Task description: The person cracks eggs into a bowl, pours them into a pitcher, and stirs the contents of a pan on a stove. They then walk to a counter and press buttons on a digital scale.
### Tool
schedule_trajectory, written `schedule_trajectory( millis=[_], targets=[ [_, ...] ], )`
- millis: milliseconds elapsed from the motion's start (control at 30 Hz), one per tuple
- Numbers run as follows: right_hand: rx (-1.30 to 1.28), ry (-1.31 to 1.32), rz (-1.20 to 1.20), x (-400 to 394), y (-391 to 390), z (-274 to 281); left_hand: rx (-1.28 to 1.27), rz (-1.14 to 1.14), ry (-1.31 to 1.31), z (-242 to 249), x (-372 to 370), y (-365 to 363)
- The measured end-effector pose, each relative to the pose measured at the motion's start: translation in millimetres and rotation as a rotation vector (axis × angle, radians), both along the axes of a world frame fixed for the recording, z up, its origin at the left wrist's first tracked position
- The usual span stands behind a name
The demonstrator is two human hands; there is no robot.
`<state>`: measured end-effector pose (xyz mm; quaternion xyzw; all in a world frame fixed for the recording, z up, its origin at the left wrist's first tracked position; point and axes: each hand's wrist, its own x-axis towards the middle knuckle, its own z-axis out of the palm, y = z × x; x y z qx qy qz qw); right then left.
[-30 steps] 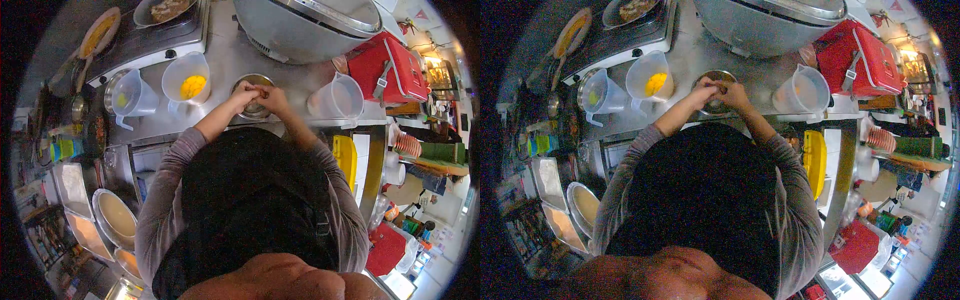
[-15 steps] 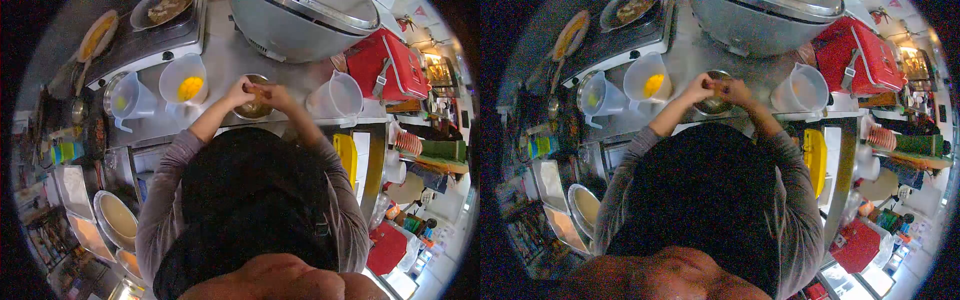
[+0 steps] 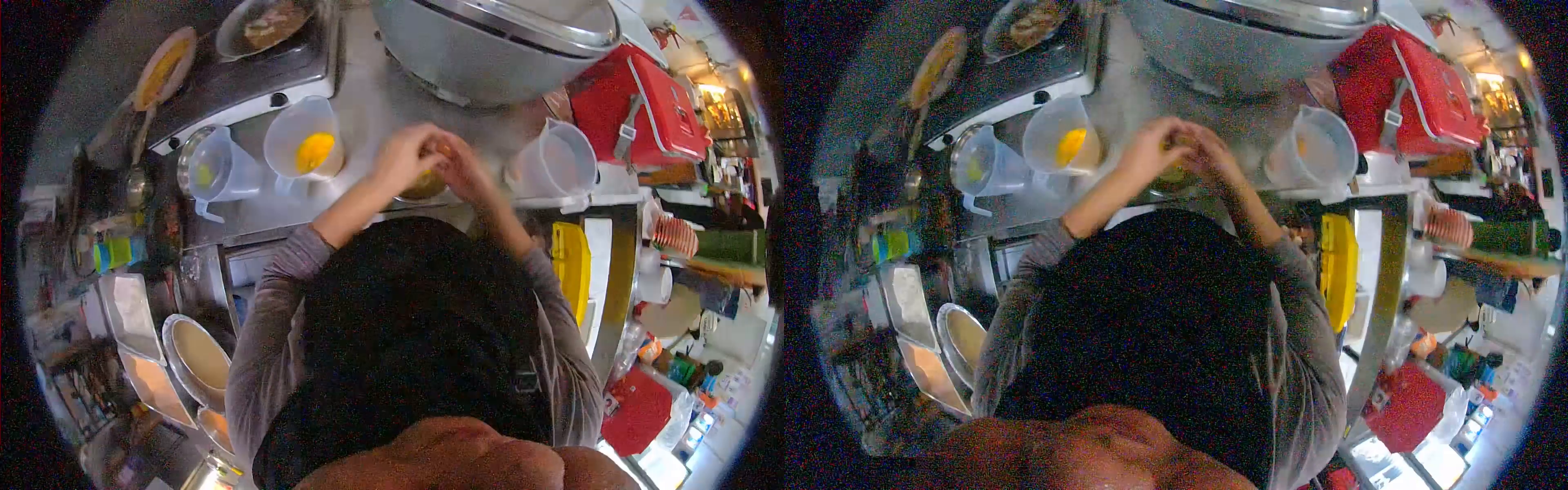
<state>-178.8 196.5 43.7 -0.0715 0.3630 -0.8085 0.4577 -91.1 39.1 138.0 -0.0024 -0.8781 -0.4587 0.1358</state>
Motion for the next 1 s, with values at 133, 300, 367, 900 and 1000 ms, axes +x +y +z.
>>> schedule_trajectory(
  millis=[133,300,367,900,1000],
  targets=[
    [-0.036,-0.049,-0.069,28.0,66.6,16.9,-0.045,-0.292,0.152,-14.7,7.0,20.1],
    [0.187,-0.153,0.001,33.9,257.9,-111.8,0.133,-0.427,-0.061,-22.7,32.7,10.3],
    [0.651,-0.01,-0.185,59.8,288.9,-91.6,0.253,-0.379,-0.156,-37.4,49.4,-0.3],
    [1.3,1.428,0.62,-118.0,166.4,145.9,0.452,-0.045,-0.265,-40.9,117.3,-30.5],
    [1.529,1.791,0.821,-128.8,157.5,110.8,0.466,-0.015,-0.15,-38.4,131.6,-35.9]
  ],
)
